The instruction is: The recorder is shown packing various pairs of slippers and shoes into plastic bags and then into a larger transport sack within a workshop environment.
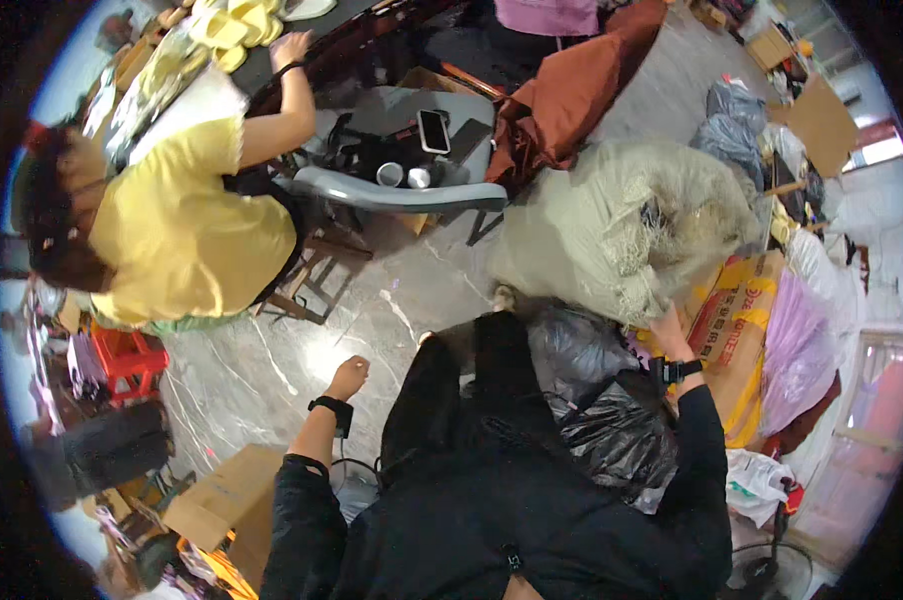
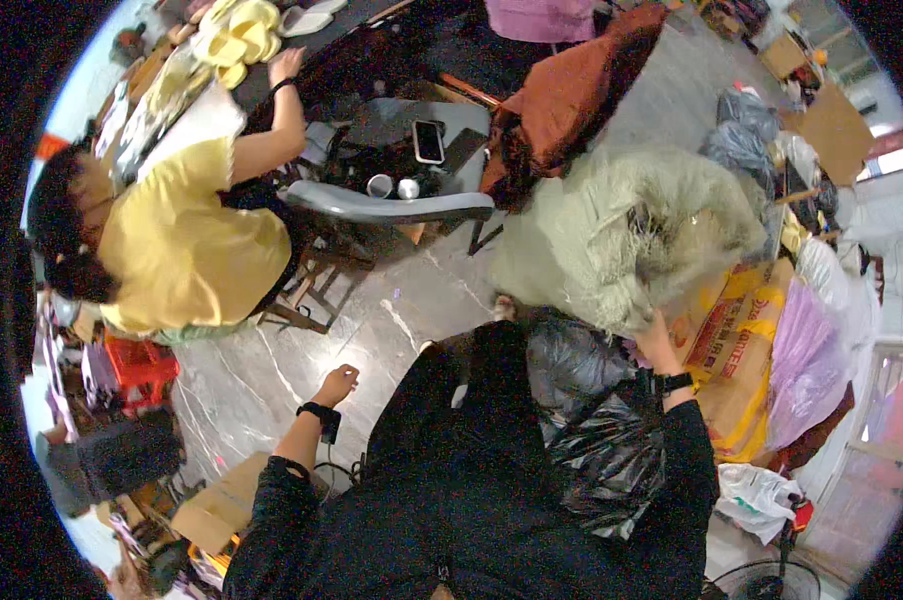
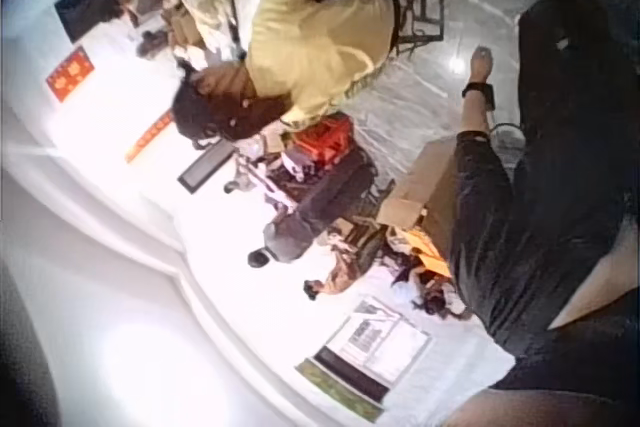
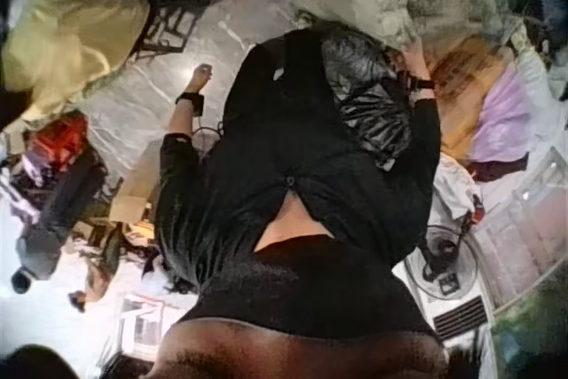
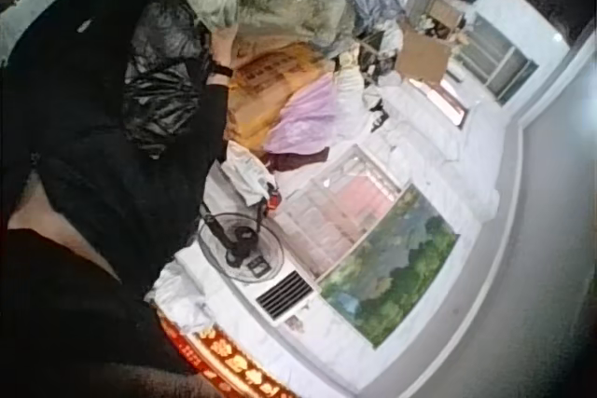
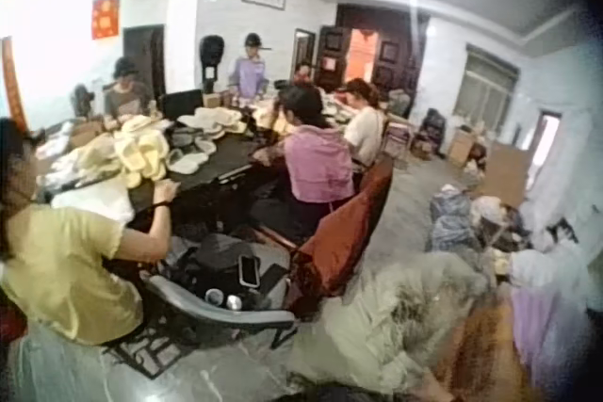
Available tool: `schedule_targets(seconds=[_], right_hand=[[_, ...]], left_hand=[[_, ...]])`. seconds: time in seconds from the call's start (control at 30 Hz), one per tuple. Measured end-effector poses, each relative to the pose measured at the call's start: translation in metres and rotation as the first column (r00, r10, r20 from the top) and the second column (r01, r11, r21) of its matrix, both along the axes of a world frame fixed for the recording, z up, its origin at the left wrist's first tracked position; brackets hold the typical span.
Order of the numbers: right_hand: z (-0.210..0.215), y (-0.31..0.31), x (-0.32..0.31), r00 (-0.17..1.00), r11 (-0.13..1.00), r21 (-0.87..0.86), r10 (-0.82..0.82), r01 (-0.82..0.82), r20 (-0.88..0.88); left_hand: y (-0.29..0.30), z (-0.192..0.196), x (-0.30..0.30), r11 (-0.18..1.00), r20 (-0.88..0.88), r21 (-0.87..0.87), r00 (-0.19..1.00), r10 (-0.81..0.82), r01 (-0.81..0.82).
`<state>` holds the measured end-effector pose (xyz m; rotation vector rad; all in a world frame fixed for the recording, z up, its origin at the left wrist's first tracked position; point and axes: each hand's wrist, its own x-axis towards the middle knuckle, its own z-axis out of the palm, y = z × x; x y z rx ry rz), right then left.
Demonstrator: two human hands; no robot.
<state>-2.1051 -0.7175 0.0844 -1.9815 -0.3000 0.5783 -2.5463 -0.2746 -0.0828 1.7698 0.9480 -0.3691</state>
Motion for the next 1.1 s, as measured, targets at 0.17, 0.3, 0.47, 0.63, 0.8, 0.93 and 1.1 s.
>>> schedule_targets(seconds=[0.17, 0.3, 0.47, 0.63, 0.8, 0.93, 1.1], right_hand=[[0.030, 0.036, -0.060, 0.969, 0.957, -0.232, 0.208, -0.175, 0.129], [0.066, 0.098, -0.130, 0.981, 0.961, -0.225, 0.127, -0.158, -0.149], [-0.019, 0.033, -0.153, 0.981, 0.987, -0.016, 0.157, -0.159, -0.111], [-0.005, 0.054, -0.158, 0.958, 0.994, 0.098, 0.072, -0.046, -0.277], [0.047, 0.056, -0.159, 0.985, 0.981, -0.162, 0.084, -0.108, -0.151], [0.093, 0.059, -0.178, 0.998, 0.998, -0.069, -0.007, 0.002, -0.068], [0.073, 0.097, -0.235, 0.994, 0.999, -0.037, -0.034, 0.030, -0.108]], left_hand=[[0.010, -0.042, -0.095, 0.514, -0.598, 0.139, 0.485, -0.638, 0.847], [-0.024, -0.070, -0.188, 0.781, -0.591, 0.324, 0.759, -0.273, 0.534], [-0.072, 0.017, -0.070, 0.864, -0.236, -0.192, 0.876, 0.420, -0.466], [-0.093, -0.020, -0.159, 0.862, -0.266, 0.027, 0.827, 0.495, -0.506], [-0.090, -0.036, -0.169, 0.889, -0.197, -0.047, 0.877, 0.439, -0.456], [-0.071, -0.044, -0.193, 0.875, -0.181, -0.023, 0.863, 0.472, -0.483], [-0.048, -0.063, -0.220, 0.897, -0.086, 0.068, 0.893, 0.442, -0.437]])
